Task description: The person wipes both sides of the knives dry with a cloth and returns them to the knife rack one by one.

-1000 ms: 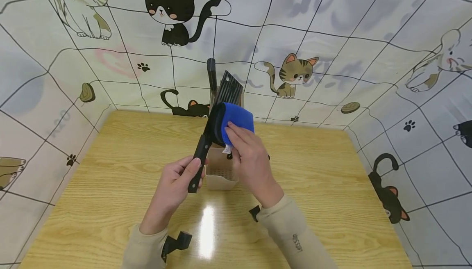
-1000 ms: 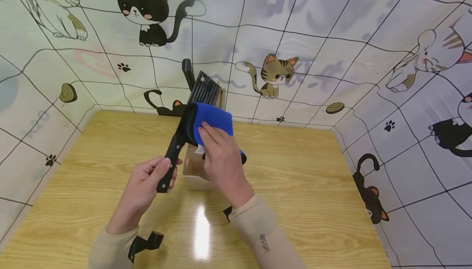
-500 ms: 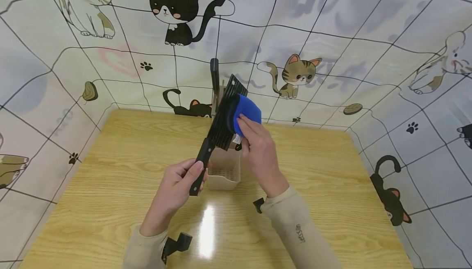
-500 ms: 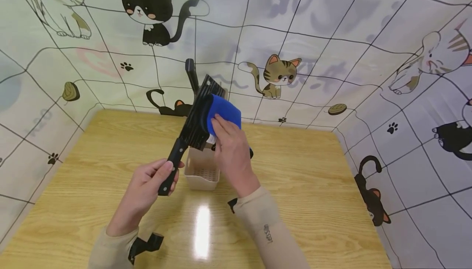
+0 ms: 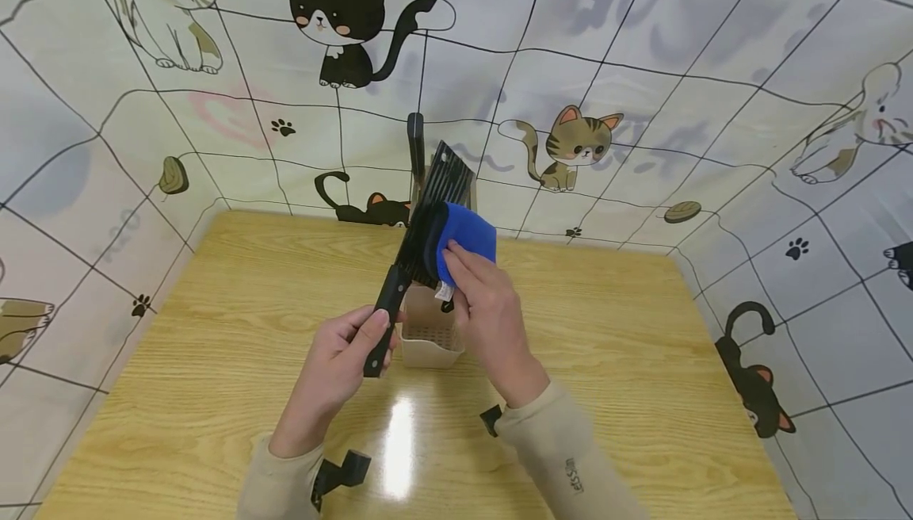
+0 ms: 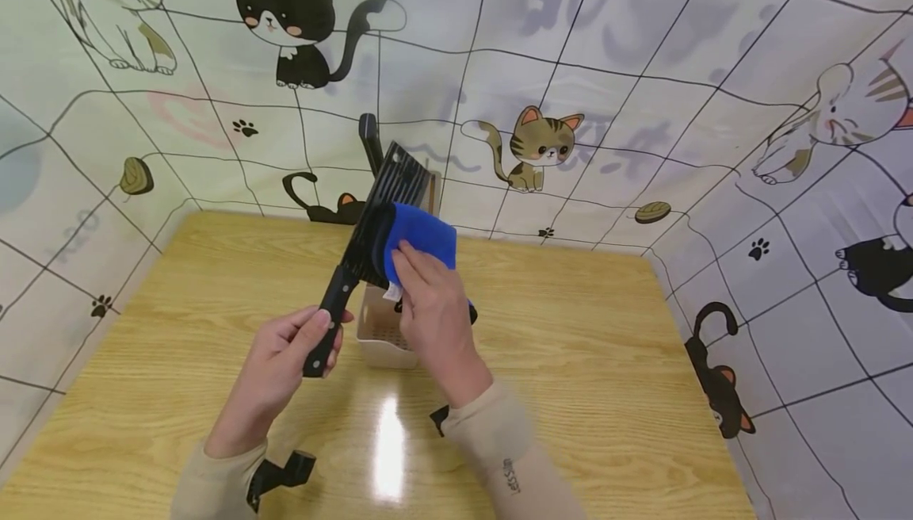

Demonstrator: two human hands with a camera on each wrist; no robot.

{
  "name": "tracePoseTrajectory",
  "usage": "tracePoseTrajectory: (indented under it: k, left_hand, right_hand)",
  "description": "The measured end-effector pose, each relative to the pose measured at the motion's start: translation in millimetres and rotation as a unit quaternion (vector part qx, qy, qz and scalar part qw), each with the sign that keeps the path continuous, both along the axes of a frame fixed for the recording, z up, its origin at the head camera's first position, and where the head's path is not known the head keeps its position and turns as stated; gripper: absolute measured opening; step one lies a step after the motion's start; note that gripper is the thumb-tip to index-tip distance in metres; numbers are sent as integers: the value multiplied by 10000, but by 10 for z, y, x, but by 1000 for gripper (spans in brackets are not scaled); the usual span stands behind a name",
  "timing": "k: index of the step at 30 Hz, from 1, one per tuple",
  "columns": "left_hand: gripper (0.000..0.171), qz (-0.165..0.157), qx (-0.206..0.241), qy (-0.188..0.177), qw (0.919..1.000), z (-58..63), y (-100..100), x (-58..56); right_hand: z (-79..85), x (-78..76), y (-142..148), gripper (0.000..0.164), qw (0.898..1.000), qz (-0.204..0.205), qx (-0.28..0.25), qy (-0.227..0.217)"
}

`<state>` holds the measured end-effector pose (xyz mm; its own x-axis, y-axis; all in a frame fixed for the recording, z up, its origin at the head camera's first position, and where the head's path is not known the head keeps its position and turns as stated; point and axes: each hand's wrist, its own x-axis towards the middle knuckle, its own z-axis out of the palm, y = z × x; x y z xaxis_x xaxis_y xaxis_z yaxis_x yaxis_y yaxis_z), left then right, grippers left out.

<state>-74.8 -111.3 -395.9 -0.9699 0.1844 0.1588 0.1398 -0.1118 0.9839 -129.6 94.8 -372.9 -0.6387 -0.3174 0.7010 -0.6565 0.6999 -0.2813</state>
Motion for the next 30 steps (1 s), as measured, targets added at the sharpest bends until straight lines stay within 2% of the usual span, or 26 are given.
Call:
tracePoseTrajectory:
  k: [9, 17, 22, 30]
  left_hand:
    - [36, 127, -27, 43, 9999, -10, 4, -8]
    - [35, 95, -102, 59, 9999, -28, 15, -24]
    - [33, -67, -162, 134, 9998, -29, 17, -20]
    - [31, -377, -255, 160, 9988, -8, 22, 14]
  right_hand:
    - [-59, 135, -47, 39, 9999, 165, 1, -19]
    - [-100, 213, -33, 39, 9998, 183, 19, -80]
    - [-51, 164, 8, 40, 9999, -46, 113, -87]
    - [87, -53, 131, 41, 9993, -341, 143, 81]
